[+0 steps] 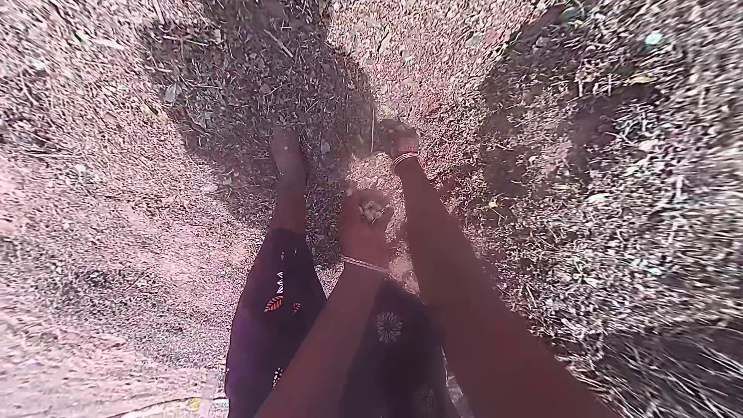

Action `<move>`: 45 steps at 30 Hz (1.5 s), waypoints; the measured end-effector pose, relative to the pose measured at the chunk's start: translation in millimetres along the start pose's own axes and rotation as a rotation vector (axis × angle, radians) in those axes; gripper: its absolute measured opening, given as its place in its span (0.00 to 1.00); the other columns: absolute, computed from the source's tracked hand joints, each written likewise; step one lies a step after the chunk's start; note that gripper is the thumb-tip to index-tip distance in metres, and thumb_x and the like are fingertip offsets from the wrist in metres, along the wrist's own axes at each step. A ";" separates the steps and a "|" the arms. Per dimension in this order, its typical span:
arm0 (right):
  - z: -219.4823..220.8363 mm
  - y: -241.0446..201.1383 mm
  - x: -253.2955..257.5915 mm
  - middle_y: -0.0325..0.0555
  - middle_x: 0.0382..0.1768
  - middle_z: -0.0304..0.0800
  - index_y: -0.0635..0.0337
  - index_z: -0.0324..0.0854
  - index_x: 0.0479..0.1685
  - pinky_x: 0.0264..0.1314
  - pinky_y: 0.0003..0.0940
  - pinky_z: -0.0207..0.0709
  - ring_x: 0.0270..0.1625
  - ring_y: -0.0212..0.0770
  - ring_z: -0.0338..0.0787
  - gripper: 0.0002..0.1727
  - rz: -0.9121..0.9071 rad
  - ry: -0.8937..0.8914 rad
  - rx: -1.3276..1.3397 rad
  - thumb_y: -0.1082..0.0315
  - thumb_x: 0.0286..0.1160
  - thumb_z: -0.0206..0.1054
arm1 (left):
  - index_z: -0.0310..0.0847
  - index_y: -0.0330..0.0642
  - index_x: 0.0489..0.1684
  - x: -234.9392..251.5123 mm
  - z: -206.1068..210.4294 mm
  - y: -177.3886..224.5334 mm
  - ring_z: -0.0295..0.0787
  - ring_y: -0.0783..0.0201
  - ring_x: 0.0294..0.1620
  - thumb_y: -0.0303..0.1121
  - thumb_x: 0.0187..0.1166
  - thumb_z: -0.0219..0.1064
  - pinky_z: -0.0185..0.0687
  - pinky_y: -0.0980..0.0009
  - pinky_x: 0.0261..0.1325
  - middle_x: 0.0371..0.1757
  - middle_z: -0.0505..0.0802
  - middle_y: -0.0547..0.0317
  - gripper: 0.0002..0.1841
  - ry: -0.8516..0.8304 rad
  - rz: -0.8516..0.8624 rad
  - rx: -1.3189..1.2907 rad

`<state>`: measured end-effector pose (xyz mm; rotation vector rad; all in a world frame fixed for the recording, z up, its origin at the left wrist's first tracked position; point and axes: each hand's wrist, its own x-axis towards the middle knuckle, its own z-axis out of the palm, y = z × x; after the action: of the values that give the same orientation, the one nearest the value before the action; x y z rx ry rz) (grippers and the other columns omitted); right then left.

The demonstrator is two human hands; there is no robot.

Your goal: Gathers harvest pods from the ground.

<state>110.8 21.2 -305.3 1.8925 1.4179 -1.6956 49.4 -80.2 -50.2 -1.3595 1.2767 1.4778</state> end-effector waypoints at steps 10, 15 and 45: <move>27.9 -8.5 -43.5 0.47 0.37 0.86 0.65 0.88 0.58 0.39 0.35 0.74 0.33 0.34 0.77 0.16 -0.001 -0.113 -0.058 0.62 0.88 0.63 | 0.79 0.48 0.33 -0.5 2.5 0.4 0.87 0.66 0.34 0.47 0.95 0.42 0.86 0.69 0.45 0.33 0.87 0.64 0.24 -0.009 0.019 -0.027; 17.6 -24.2 7.0 0.60 0.67 0.87 0.65 0.79 0.76 0.72 0.44 0.77 0.65 0.47 0.87 0.20 -0.046 0.102 -0.047 0.72 0.88 0.57 | 0.79 0.49 0.33 -2.1 0.8 -3.6 0.88 0.67 0.35 0.48 0.95 0.43 0.86 0.70 0.44 0.33 0.87 0.65 0.23 0.000 0.007 -0.001; -16.6 -103.5 -295.8 0.40 0.39 0.96 0.56 0.87 0.47 0.54 0.25 0.88 0.46 0.29 0.95 0.20 0.225 -0.603 1.240 0.63 0.90 0.46 | 0.91 0.45 0.36 -10.3 -78.4 16.2 0.89 0.54 0.62 0.48 0.90 0.52 0.75 0.49 0.74 0.48 0.95 0.54 0.24 -0.582 1.544 0.941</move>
<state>83.8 -60.2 -3.3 1.4967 -0.1954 -2.9498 54.5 -158.8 -32.5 0.8911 2.2126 1.4550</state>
